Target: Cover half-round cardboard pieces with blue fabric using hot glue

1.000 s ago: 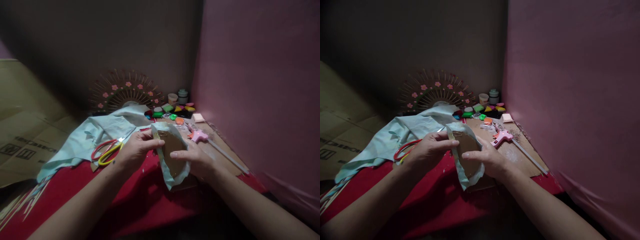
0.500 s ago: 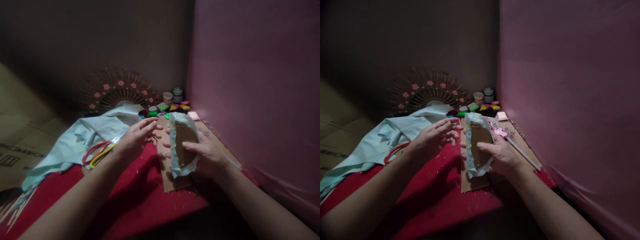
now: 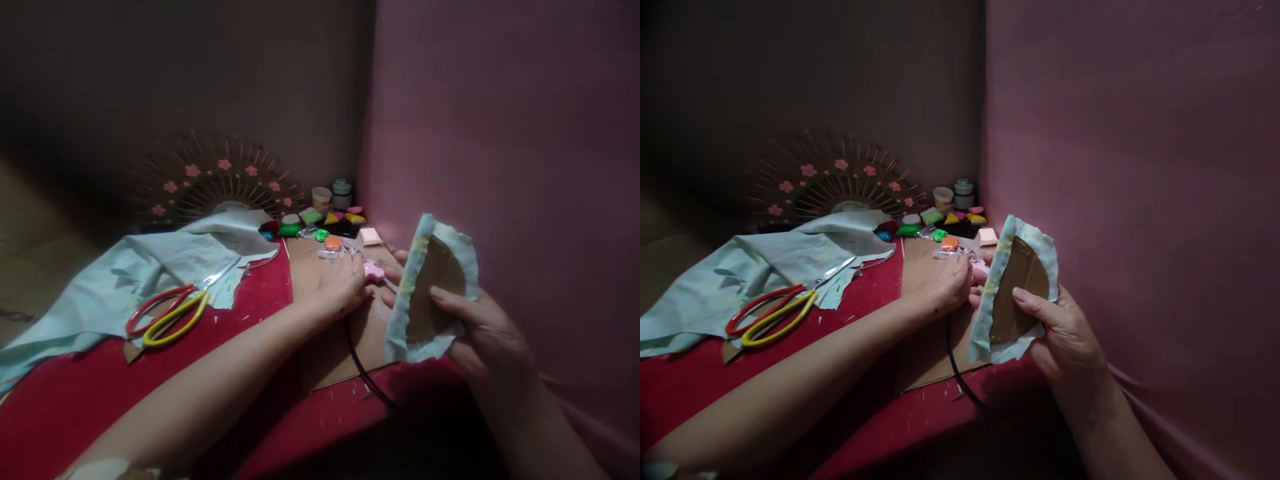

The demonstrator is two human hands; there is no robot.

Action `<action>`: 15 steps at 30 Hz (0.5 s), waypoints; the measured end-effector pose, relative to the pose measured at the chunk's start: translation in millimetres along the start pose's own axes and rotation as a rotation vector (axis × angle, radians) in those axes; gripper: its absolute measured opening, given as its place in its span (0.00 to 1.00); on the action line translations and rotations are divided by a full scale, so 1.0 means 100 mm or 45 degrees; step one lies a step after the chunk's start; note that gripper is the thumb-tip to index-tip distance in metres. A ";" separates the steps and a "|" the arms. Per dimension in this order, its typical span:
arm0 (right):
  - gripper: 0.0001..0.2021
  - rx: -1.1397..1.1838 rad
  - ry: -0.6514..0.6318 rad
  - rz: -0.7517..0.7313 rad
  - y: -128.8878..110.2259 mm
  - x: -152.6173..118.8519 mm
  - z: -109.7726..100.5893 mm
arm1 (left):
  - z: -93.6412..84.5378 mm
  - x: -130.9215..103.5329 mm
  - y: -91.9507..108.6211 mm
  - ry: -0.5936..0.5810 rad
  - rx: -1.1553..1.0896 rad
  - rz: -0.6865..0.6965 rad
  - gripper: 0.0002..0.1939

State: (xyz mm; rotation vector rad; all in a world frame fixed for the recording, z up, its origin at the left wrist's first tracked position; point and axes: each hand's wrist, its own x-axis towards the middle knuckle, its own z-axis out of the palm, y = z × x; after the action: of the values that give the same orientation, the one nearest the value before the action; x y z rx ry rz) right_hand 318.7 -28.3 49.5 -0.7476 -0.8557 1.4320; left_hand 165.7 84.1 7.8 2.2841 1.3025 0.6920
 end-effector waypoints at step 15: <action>0.24 0.074 0.044 0.060 -0.13 -0.26 0.03 | -1.09 -0.41 -0.26 0.423 -0.584 -0.193 0.09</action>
State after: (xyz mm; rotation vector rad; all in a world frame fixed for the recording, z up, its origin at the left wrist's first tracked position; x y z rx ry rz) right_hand 324.2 -54.5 61.0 -0.7509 -0.7714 1.4754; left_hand 64.5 72.4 70.4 1.7361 1.2766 1.2115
